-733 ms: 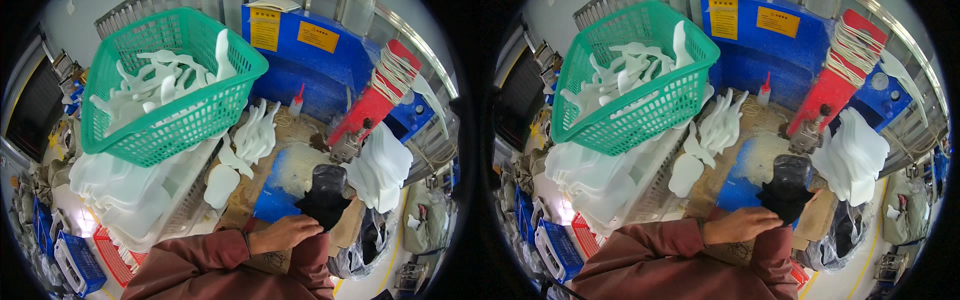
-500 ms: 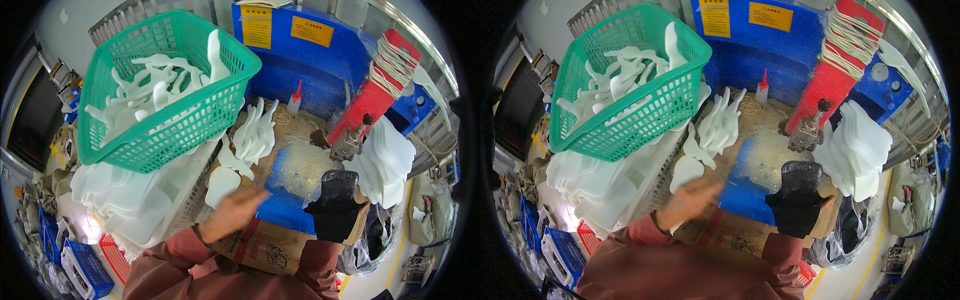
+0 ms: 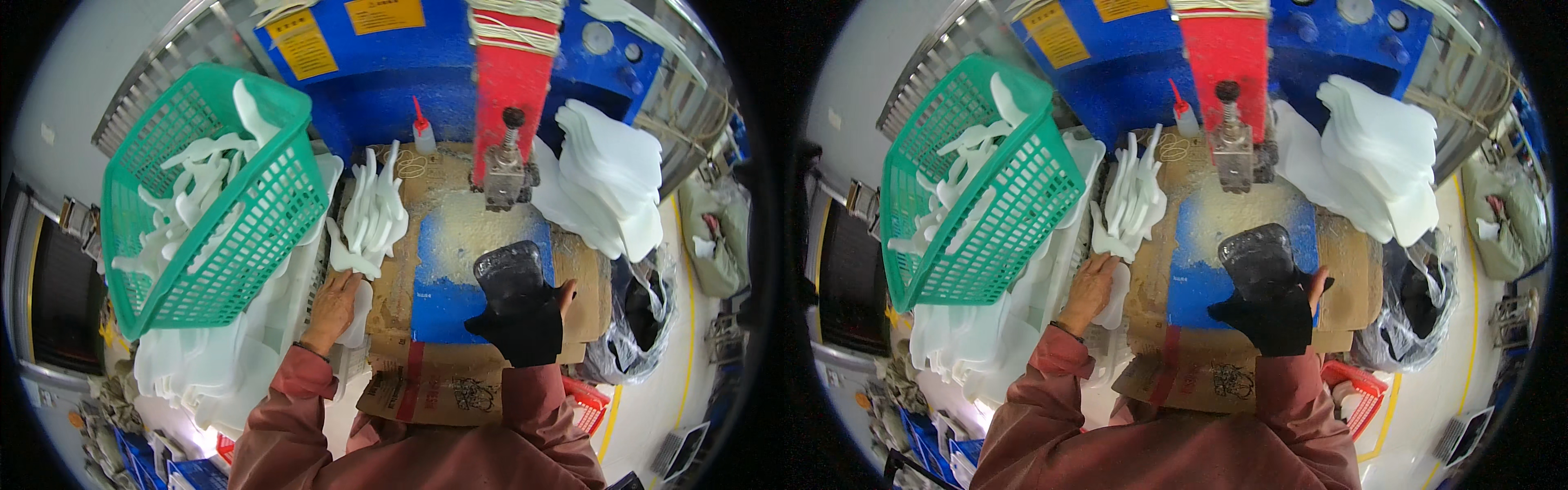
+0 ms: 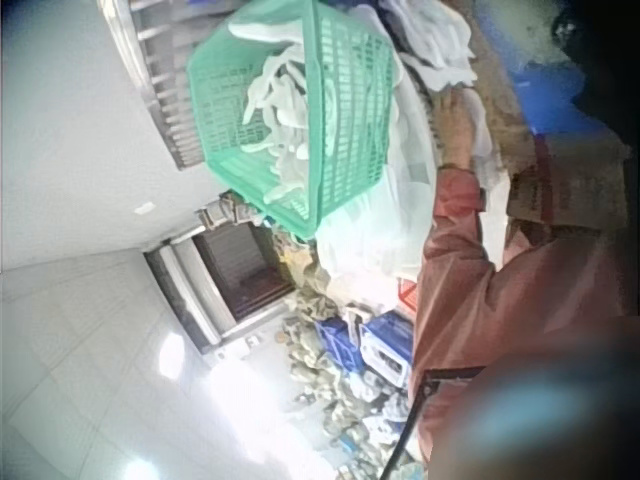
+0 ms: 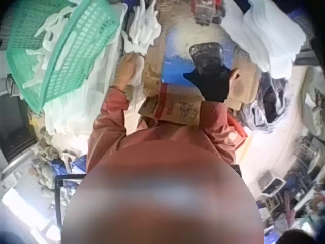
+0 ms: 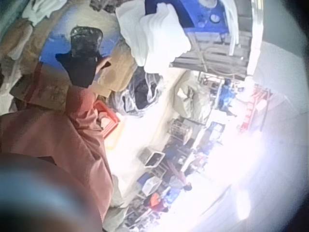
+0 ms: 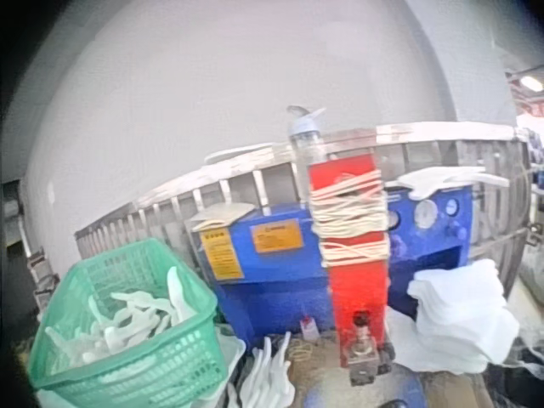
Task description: The person repeatedly picks a black glove-like upper and a white insole, aligns them, and presses them together under a pneumatic press. They then place the assembled pair into a red basket. The cycle repeats with new parts from nearby piles.
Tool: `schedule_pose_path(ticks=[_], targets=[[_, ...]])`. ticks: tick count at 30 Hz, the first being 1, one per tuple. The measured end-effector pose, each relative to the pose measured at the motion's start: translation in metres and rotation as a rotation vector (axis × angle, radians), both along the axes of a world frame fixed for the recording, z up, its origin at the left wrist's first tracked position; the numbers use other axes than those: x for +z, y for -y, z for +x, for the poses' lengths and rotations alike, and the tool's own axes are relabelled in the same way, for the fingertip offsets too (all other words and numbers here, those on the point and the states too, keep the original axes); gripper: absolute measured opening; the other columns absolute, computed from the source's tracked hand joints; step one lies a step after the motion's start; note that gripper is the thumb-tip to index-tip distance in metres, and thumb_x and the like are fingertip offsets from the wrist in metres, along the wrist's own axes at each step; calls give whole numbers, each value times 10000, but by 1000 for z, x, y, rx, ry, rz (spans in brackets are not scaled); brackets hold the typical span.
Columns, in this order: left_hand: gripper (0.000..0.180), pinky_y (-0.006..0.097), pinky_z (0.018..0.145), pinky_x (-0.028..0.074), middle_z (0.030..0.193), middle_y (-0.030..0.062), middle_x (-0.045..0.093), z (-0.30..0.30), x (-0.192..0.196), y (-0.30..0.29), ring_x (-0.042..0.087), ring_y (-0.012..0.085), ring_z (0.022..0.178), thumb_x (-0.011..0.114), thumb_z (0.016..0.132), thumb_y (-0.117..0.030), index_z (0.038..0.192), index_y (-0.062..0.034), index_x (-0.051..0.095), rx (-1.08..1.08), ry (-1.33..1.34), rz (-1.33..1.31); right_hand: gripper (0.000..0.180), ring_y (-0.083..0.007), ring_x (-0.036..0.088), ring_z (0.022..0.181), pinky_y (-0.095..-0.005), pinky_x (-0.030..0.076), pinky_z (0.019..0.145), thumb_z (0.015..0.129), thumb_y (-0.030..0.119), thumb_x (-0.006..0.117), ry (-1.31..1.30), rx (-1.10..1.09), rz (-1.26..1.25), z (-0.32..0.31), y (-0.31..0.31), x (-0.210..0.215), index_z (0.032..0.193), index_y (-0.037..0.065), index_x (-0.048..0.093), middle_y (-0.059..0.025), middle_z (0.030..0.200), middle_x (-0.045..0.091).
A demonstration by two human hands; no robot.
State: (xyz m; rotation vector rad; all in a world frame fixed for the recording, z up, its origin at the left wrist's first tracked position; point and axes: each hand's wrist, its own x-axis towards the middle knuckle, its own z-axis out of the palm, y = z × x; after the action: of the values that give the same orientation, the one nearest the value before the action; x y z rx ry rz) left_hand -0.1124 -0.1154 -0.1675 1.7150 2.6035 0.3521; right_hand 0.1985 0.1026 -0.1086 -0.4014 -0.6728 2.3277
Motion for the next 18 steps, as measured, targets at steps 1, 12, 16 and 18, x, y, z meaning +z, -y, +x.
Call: schedule_pose_path(ticks=[1, 12, 16, 18], targets=[[452, 463, 1079, 467, 1350, 175, 623, -4, -3, 0, 587, 377, 1239, 637, 880, -12, 1330, -51, 624, -38, -16, 70, 980, -318, 493, 1374, -539, 205, 1242, 937, 823, 376, -56, 11, -6, 0, 1, -3, 1526, 42, 429, -133, 1485, 569], [184, 414, 862, 538, 1013, 98, 689, 13, 40, 8, 641, 329, 1036, 740, 808, 19, 982, -44, 752, -56, -85, 410, 967, -347, 492, 1410, -490, 370, 1183, 998, 788, 207, -407, 92, -256, -3, 3, -23, 1577, 34, 385, -167, 1556, 494], [200, 391, 843, 558, 1033, 107, 702, 46, 119, 21, 670, 297, 1012, 748, 798, 51, 980, -32, 753, -87, -4, 341, 963, -346, 445, 1452, -494, 334, 1210, 1007, 775, 180, -610, 169, -260, -4, 6, -25, 1592, 30, 353, -163, 1597, 445], [195, 373, 819, 569, 1020, 116, 717, 67, 152, 26, 691, 278, 968, 745, 802, 61, 979, -21, 751, 50, 305, 369, 964, -347, 445, 1453, -495, 331, 1211, 1005, 778, 180, -527, 156, -255, -4, 9, -24, 1591, 34, 360, -158, 1596, 448]])
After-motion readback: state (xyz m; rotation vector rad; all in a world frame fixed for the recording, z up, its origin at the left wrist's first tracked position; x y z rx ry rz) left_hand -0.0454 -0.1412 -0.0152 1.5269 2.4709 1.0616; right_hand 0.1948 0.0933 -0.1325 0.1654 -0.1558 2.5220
